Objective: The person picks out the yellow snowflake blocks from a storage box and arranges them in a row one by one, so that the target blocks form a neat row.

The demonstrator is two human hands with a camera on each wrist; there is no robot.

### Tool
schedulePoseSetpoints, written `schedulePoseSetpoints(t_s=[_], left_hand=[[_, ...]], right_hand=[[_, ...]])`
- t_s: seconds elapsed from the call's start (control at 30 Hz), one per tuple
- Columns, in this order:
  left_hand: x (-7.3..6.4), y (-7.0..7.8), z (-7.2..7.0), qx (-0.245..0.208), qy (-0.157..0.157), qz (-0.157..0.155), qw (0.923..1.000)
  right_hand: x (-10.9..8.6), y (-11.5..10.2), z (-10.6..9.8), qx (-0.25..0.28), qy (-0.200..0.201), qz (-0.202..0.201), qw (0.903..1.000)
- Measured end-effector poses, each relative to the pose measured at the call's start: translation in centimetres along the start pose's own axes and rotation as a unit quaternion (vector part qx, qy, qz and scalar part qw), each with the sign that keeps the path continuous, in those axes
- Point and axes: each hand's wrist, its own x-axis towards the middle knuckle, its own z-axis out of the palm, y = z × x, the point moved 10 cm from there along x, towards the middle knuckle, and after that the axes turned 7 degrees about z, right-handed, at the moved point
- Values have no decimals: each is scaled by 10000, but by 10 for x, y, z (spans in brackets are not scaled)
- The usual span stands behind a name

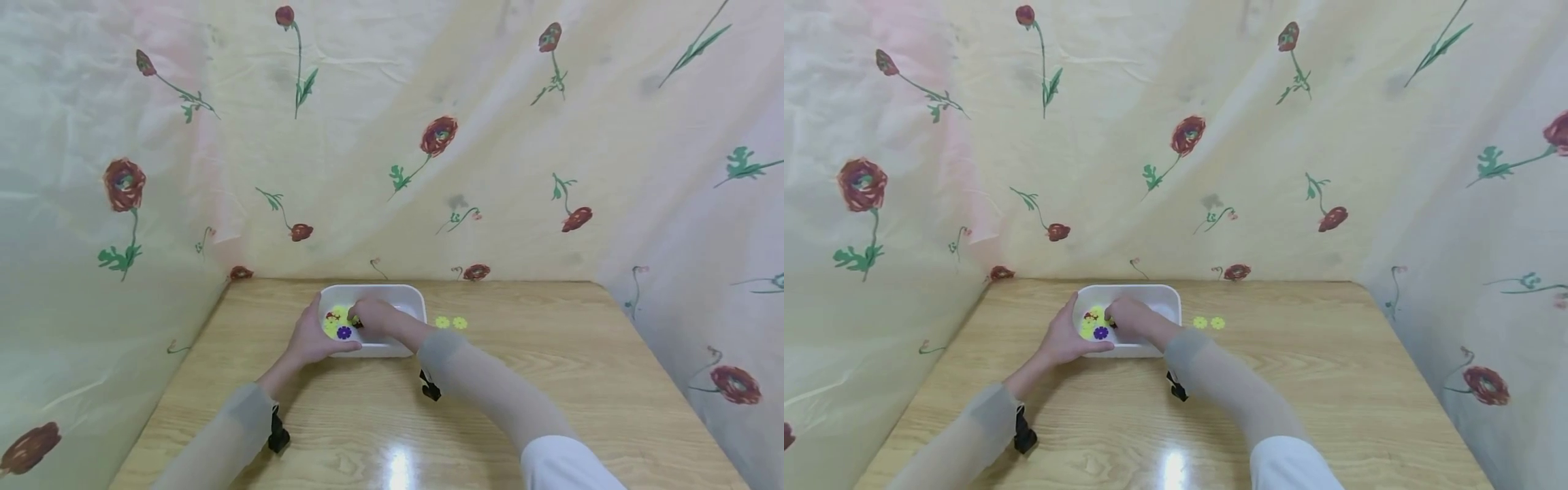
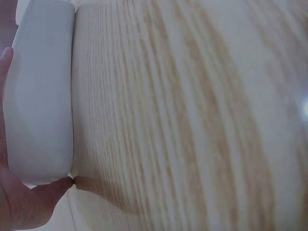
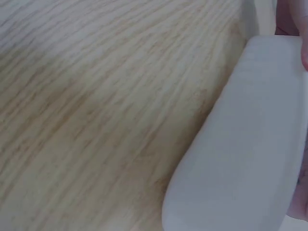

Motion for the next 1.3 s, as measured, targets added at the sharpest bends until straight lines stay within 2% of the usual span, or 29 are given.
schedulePoseSetpoints(t_s=[0.23,0.37,0.53,0.73,0.87,1.07,1.3], left_hand=[[-1,1,1,25,2,-35,10000],[-1,0,-1,87,-4,-6,10000],[-3,0,-4,154,54,-65,9998],[-3,3,3,207,-94,-151,9996],[-4,3,4,193,-62,-186,9996],[-4,5,1,130,-63,-116,9998],[-5,1,2,229,-86,-209,9995]], right_hand=[[0,-1,-2,-42,386,-145,9991],[2,-1,-3,98,509,-202,9984],[1,8,-6,384,542,-70,9978],[-22,28,-19,577,656,139,9961],[-40,38,-37,758,1015,70,9919],[-60,55,-60,1071,1649,-218,9802],[-75,99,-76,1370,1895,326,9717]])
